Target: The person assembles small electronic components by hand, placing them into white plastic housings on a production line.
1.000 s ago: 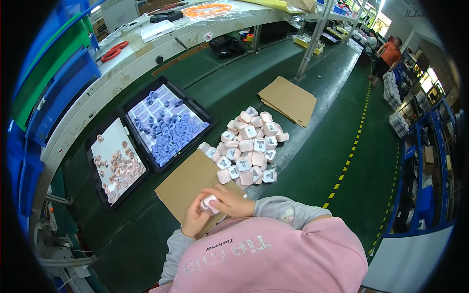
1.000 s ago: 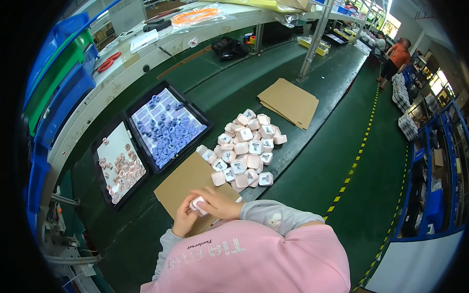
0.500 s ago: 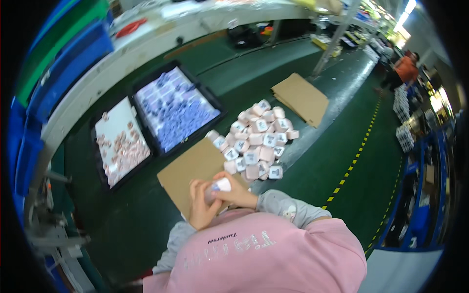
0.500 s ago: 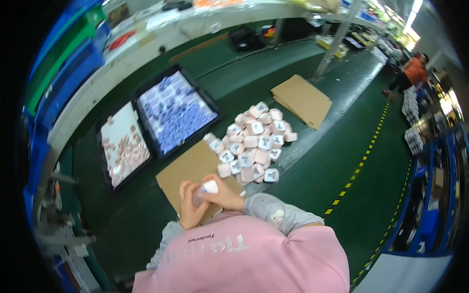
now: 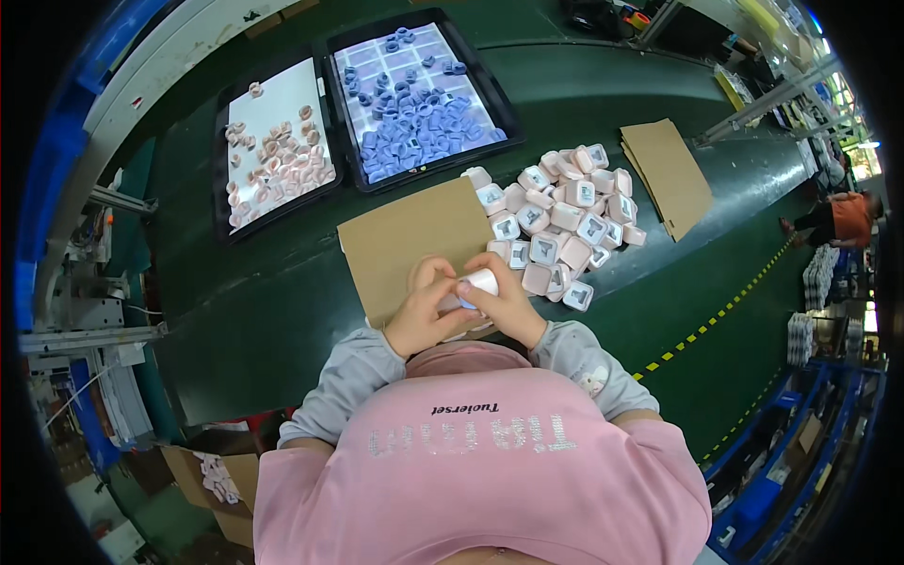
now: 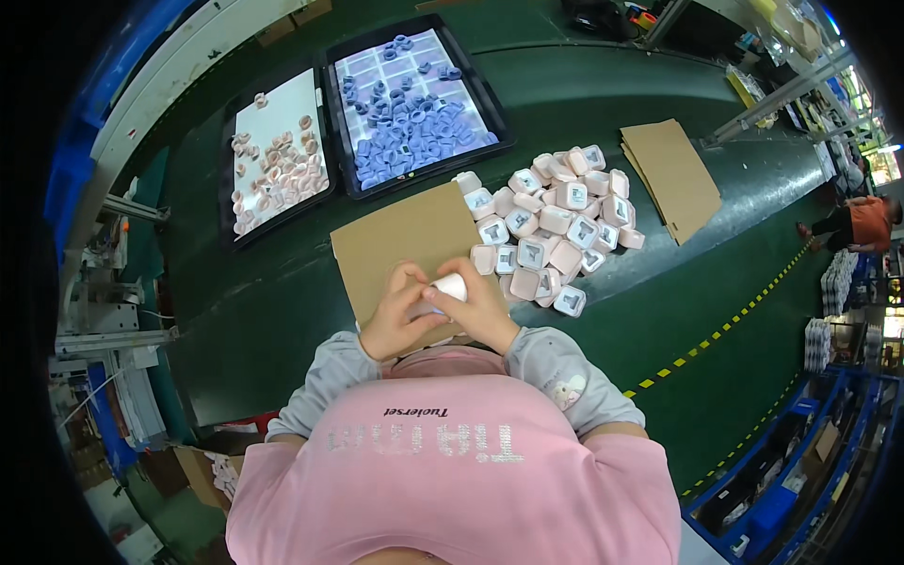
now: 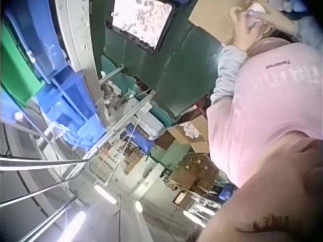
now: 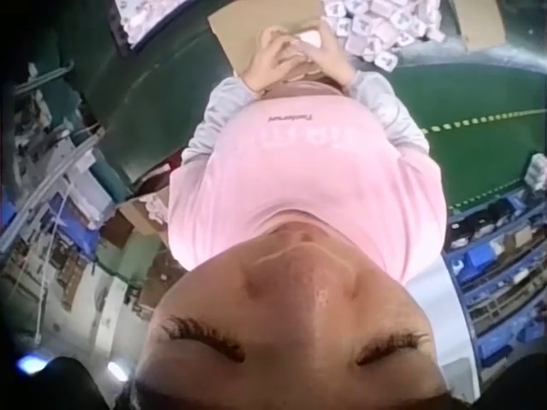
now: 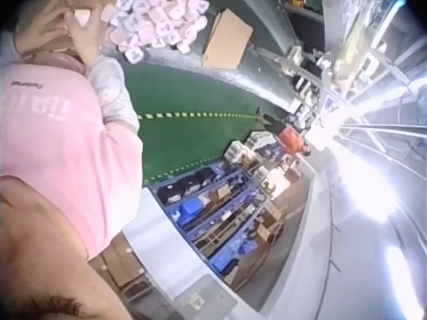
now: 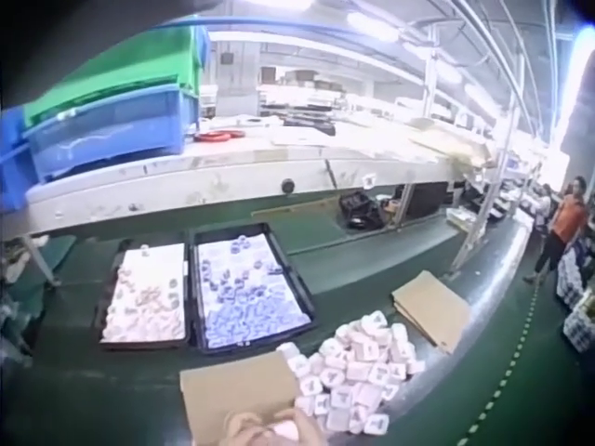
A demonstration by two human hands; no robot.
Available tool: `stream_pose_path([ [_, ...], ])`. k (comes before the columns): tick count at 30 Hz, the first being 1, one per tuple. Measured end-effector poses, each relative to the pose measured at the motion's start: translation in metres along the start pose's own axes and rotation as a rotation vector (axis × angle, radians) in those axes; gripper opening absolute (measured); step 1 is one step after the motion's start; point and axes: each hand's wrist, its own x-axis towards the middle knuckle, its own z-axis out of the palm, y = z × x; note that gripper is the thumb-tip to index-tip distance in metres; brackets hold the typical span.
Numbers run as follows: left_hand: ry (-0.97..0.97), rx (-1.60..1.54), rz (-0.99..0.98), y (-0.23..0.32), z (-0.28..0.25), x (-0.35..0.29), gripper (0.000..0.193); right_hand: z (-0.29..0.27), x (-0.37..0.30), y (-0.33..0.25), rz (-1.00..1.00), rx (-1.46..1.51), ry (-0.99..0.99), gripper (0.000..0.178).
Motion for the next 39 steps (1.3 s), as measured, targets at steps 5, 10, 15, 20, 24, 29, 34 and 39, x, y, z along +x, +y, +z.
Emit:
stream_pose_path([
  [5, -0.296, -0.308, -0.099, -0.011, -0.001, 0.013, 0.021, -0.029, 0.011, 0.007, -0.059, 0.063, -0.332, 0.039],
  [10, -0.403, -0.416, -0.086, -0.019, 0.003, 0.052, 0.014, -0.046, 0.020, 0.015, 0.153, 0.560, -0.322, 0.034],
  [15, -0.433, -0.924, -0.408, -0.032, 0.016, 0.076, 0.013, -0.060, 0.032, 0.023, 0.139, 0.695, -0.273, 0.043],
  [20, 0.185, -0.670, -0.194, -0.069, 0.010, 0.137, 0.013, -0.104, 0.044, 0.054, 0.074, 0.490, 0.147, 0.026],
  [24, 0.347, -0.325, -0.279, -0.123, -0.014, 0.191, 0.024, -0.121, 0.073, 0.049, -0.037, -0.160, 0.322, 0.017],
  [29, 0.194, 0.052, -0.404, -0.156, -0.042, 0.171, 0.052, -0.136, 0.096, 0.047, -0.465, -0.992, 0.591, 0.023],
  [34, 0.358, 0.716, -0.387, -0.161, -0.073, 0.029, 0.058, -0.096, 0.047, 0.032, -0.259, -0.833, 0.320, 0.014],
  [39, 0.199, 0.111, -0.947, -0.150, -0.055, -0.088, 0.058, -0.048, -0.013, 0.044, 0.403, -0.999, -0.185, 0.041],
])
